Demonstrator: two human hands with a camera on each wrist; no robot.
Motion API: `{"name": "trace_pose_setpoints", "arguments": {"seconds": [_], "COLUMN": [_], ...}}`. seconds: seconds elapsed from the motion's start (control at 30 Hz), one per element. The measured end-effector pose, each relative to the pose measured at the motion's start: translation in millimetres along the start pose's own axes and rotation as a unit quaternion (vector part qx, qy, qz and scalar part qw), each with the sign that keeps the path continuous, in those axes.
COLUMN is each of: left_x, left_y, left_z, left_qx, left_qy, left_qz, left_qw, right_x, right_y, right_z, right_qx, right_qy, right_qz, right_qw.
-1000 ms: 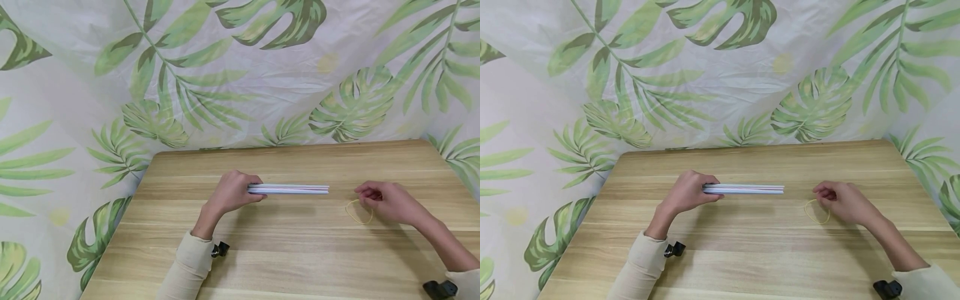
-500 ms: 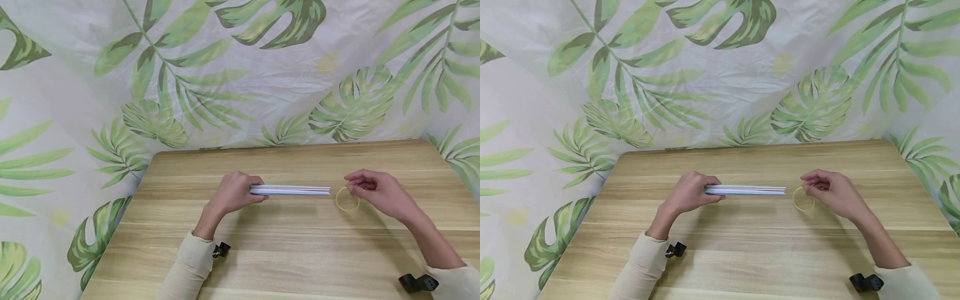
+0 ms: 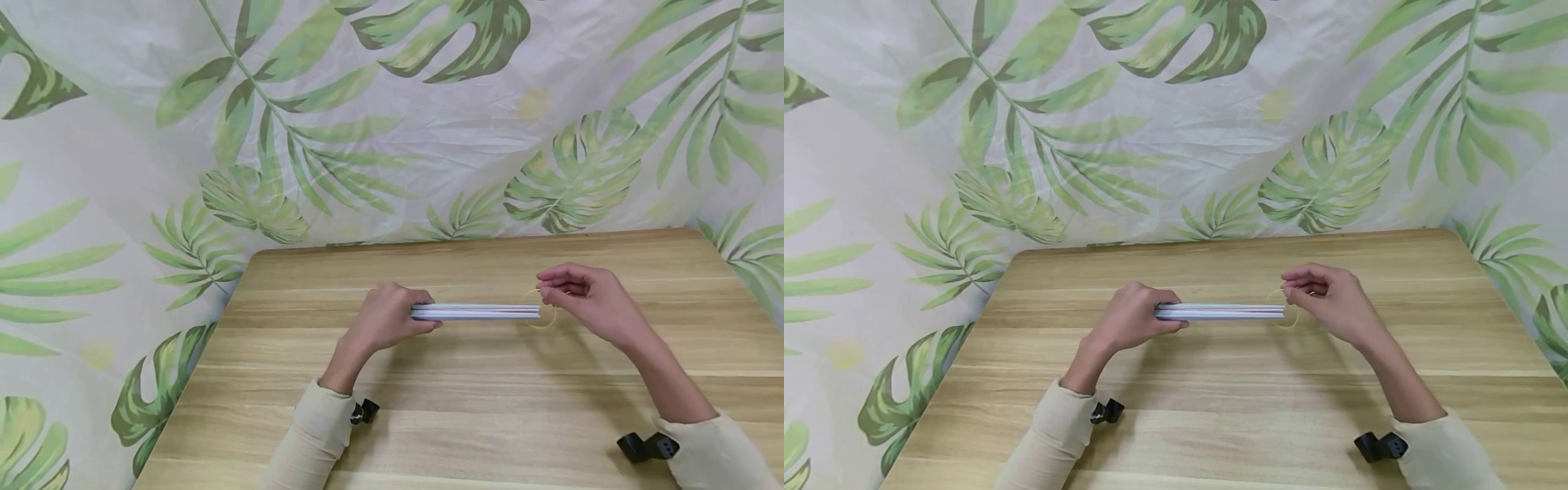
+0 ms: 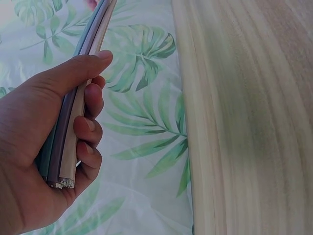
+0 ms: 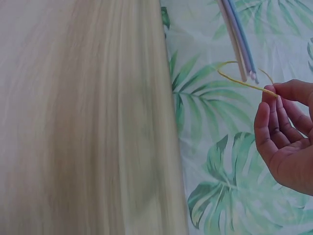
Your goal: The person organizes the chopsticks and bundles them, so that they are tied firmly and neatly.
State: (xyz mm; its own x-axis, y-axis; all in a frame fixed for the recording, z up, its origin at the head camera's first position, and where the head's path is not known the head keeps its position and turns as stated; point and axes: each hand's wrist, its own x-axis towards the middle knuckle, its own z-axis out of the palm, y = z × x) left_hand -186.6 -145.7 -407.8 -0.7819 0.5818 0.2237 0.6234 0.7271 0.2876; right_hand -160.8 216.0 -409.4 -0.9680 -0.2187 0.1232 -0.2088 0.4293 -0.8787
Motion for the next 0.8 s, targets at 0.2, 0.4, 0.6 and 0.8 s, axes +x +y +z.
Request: {"name": "trace_pose_setpoints", "arguments": {"seconds": [0.2, 0.4, 0.6, 0.8], "left_x": [0.2, -0.8, -1.3, -1.5], "left_y": [0.6, 0.7, 0.2, -0.7], "left_z": [1.8, 1.6, 0.8, -2.4], "left_qx": [0.006, 0.014, 0.022, 0.023], "left_qy": [0.003, 0.013, 0.031, 0.047], "left_qz": [-0.011, -0.022, -0.023, -0.031], "left_qw": [0.9999, 0.9996, 0.9990, 0.9981], "right_x": [0.7, -0.5, -2.6, -4.2], "right_y": [-10, -16, -18, -18], "right_z": [6, 12, 17, 22], "right_qx": [0.024, 0.036, 0.047, 0.069], "right_qy": [-0.003, -0.013, -0.026, -0.041], "right_qz": [0.001, 0.002, 0.005, 0.005], "right_qw": [0.9997, 0.9993, 0.9986, 0.9968]}}
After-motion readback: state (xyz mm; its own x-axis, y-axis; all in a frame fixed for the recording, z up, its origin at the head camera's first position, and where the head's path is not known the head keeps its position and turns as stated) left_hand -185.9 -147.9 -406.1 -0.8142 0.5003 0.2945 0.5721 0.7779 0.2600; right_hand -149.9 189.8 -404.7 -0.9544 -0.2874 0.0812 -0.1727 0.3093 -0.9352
